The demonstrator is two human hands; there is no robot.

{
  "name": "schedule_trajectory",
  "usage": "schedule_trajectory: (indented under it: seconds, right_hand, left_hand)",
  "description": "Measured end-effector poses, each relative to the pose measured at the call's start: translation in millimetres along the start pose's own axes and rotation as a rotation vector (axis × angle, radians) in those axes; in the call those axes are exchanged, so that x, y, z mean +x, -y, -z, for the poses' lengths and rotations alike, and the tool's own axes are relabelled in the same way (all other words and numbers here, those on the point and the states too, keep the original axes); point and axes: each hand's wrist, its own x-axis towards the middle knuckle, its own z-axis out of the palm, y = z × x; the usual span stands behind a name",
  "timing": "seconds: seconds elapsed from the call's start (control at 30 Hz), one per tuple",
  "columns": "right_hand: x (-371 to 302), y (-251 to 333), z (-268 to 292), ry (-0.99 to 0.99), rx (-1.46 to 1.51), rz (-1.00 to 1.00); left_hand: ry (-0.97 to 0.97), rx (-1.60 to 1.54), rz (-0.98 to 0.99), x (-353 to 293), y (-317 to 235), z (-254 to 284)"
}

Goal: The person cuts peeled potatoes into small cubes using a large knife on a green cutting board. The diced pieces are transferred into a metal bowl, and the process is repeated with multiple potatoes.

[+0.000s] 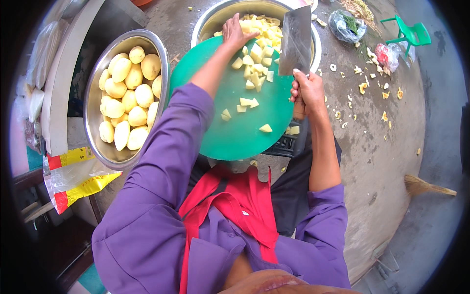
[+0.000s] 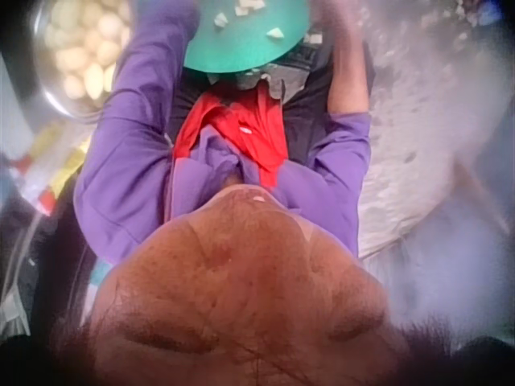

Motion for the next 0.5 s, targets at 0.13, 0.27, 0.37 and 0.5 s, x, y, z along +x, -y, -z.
schedule_trajectory:
  seconds: [0.13, 0.27, 0.37, 0.5]
  right_hand:
    - [5.5, 6.7, 12.4, -0.037, 0.066, 0.020]
    - [6.7, 12.0, 21.7, -0.046, 0.091, 0.024]
    - [5.4, 19.4, 29.0, -0.075, 0.100, 0.045]
    - [4.2, 25.5, 28.7, -0.086, 0.080, 0.071]
  left_hand:
    - [0.118, -0.228, 0.158, 13.7, -27.6, 27.6]
    - [0.036, -0.103, -0.061, -78.6, -15.2, 72.5]
    - [0.153, 0.093, -0.124, -218.4, -29.2, 102.8]
    - [0.185, 0.180, -0.139, -289.5, -70.5, 101.9]
